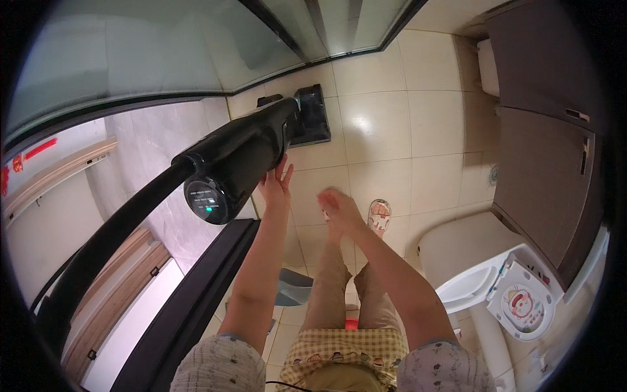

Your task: The person disassembles a handheld vacuum cleaner, rinses the dustbin and filter components under running water in a bathroom sink, and reassembles the parts. The person handles the vacuum body, dustbin, and filter separately, rinsing each under the tap before reattaching them.

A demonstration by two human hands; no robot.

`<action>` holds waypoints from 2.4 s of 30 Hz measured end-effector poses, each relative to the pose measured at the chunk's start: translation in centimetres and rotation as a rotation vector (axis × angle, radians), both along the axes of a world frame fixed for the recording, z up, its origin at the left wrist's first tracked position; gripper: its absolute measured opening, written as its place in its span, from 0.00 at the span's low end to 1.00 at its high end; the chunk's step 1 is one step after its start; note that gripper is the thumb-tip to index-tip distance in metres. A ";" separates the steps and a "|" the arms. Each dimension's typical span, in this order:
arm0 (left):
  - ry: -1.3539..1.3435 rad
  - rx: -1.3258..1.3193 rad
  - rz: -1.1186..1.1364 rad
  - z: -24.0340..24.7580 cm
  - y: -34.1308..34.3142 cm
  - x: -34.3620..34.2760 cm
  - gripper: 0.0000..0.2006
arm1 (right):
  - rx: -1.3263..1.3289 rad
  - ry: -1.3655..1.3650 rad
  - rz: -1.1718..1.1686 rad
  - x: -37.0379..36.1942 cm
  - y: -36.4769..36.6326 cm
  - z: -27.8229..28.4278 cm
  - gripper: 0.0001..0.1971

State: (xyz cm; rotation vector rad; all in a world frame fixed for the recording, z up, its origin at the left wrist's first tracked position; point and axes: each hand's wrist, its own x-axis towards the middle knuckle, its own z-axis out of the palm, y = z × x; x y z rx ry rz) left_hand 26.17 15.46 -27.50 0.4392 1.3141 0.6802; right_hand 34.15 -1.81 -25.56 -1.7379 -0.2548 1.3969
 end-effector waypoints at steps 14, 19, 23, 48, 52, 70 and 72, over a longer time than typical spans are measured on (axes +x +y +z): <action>-0.413 -0.207 -0.085 -1.0 0.3 -6.4 0.25 | -0.137 0.573 -0.310 0.7 12.7 -4.0 0.37; -0.176 -0.113 -0.158 -3.1 -0.6 -7.7 0.22 | -0.087 0.663 -0.499 0.3 11.8 -4.8 0.35; -0.207 -0.040 -0.219 -0.4 -2.5 -7.7 0.20 | 0.100 0.705 -0.513 -0.5 9.3 -4.8 0.32; 0.013 -0.018 -1.544 55.0 -13.4 2.5 0.31 | 0.686 -0.738 0.484 9.6 -20.0 46.6 0.58; 0.103 1.198 -1.953 65.1 -18.3 10.2 0.47 | 0.467 -0.874 0.092 7.9 -26.3 51.1 0.57; -1.102 2.194 -2.542 79.5 -51.1 19.2 0.53 | -0.055 -0.977 -1.155 -9.8 -51.9 50.9 0.61; -1.088 2.221 -2.412 80.0 -53.8 20.4 0.52 | -0.180 -0.988 -1.230 -10.4 -54.3 49.4 0.60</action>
